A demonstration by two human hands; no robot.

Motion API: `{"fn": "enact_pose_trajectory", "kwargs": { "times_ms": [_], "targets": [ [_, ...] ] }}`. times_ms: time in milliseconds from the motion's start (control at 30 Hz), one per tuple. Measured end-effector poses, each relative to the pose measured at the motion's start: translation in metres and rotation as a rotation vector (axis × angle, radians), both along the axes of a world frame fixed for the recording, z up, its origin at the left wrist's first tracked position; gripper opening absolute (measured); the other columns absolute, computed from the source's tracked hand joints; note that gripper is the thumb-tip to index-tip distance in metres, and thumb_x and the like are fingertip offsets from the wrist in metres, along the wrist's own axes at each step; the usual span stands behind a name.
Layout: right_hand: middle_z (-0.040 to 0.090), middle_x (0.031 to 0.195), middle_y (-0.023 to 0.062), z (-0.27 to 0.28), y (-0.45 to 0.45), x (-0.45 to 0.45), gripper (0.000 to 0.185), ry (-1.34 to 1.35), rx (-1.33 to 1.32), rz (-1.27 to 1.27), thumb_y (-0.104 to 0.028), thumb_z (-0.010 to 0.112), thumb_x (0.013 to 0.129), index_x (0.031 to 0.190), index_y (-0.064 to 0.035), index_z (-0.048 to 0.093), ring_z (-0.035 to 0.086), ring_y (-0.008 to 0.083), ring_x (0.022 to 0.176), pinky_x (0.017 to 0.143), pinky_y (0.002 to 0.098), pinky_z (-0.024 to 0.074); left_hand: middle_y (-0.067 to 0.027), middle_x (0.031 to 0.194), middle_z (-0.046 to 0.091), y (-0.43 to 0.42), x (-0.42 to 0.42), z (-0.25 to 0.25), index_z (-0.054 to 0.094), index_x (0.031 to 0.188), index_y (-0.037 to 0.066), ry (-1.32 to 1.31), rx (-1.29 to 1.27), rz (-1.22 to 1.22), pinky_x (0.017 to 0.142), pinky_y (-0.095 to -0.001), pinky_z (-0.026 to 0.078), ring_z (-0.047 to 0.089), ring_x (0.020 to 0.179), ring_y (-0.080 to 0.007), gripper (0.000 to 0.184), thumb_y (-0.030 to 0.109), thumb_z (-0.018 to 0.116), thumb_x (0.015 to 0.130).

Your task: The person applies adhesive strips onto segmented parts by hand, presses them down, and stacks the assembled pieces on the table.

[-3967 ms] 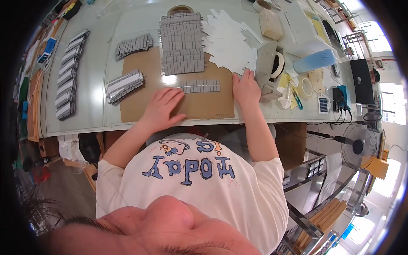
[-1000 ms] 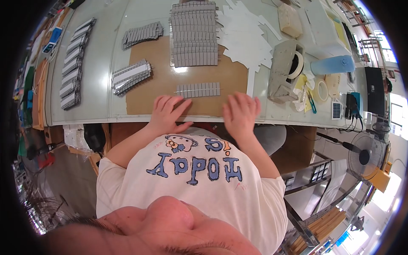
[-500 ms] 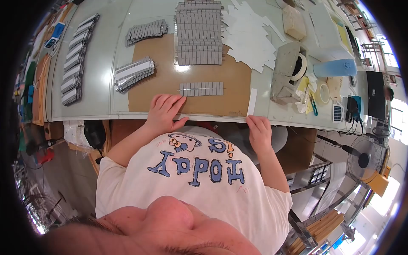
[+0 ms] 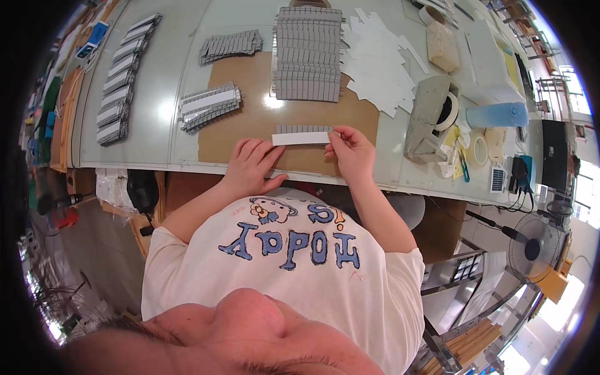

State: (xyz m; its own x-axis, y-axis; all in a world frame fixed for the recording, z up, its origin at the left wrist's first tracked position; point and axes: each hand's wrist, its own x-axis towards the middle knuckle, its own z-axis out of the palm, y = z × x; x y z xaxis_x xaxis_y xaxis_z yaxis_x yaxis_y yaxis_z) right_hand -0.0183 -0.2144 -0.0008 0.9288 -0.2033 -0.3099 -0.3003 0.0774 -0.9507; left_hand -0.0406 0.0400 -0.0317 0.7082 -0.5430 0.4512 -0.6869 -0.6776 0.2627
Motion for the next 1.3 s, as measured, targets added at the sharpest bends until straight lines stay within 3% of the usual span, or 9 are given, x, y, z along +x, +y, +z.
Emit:
{"fn": "enact_pose_trajectory", "kwargs": {
  "times_ms": [67,1000,1100,1167,1300],
  "targets": [
    [0.068,0.087,0.0073,-0.010,-0.003,0.005,0.019,0.034,-0.057,0.006,-0.007,0.071,0.094,0.109,0.0045,0.067,0.066,0.0110,0.071,0.061,0.0244,0.0566,-0.0064,0.122,0.057,0.001,0.000,-0.004,0.064,0.127,0.008,0.044,-0.013,-0.015,0.104,-0.0466,0.037,0.051,0.114,-0.0265,0.063,0.045,0.078,0.078],
    [0.067,0.089,0.0046,-0.011,-0.011,0.000,0.021,0.032,-0.149,-0.026,-0.006,0.071,0.094,0.112,0.0027,0.066,0.063,0.0089,0.066,0.054,0.0226,0.0529,-0.0076,0.130,0.059,-0.002,0.002,0.000,0.066,0.123,0.008,0.034,-0.025,-0.010,0.103,-0.0456,0.039,0.052,0.119,-0.0267,0.060,0.046,0.076,0.078],
    [0.067,0.091,0.0033,-0.020,-0.036,-0.014,0.023,-0.018,-0.275,-0.058,-0.006,0.071,0.094,0.115,0.0015,0.066,0.062,0.0073,0.064,0.052,0.0215,0.0499,-0.0076,0.130,0.059,-0.002,0.002,0.000,0.066,0.123,0.008,0.026,-0.021,-0.003,0.103,-0.0456,0.040,0.052,0.120,-0.0264,0.060,0.045,0.077,0.077],
    [0.068,0.094,0.0038,-0.026,-0.056,-0.027,0.020,-0.136,-0.426,-0.124,-0.005,0.070,0.092,0.111,0.0018,0.068,0.061,0.0076,0.071,0.063,0.0219,0.0508,-0.0077,0.131,0.059,-0.002,0.001,-0.001,0.066,0.123,0.007,0.023,-0.019,0.008,0.103,-0.0455,0.040,0.052,0.120,-0.0263,0.060,0.044,0.077,0.077],
    [0.069,0.095,0.0052,0.012,-0.100,-0.035,0.018,-0.670,-1.132,-0.290,0.000,0.073,0.088,0.106,-0.0016,0.070,0.064,0.0160,0.078,0.071,0.0291,0.0529,-0.0079,0.131,0.059,-0.002,0.000,0.001,0.065,0.124,0.007,0.029,-0.013,-0.001,0.102,-0.0459,0.040,0.052,0.121,-0.0265,0.060,0.043,0.077,0.077]
  ]
}}
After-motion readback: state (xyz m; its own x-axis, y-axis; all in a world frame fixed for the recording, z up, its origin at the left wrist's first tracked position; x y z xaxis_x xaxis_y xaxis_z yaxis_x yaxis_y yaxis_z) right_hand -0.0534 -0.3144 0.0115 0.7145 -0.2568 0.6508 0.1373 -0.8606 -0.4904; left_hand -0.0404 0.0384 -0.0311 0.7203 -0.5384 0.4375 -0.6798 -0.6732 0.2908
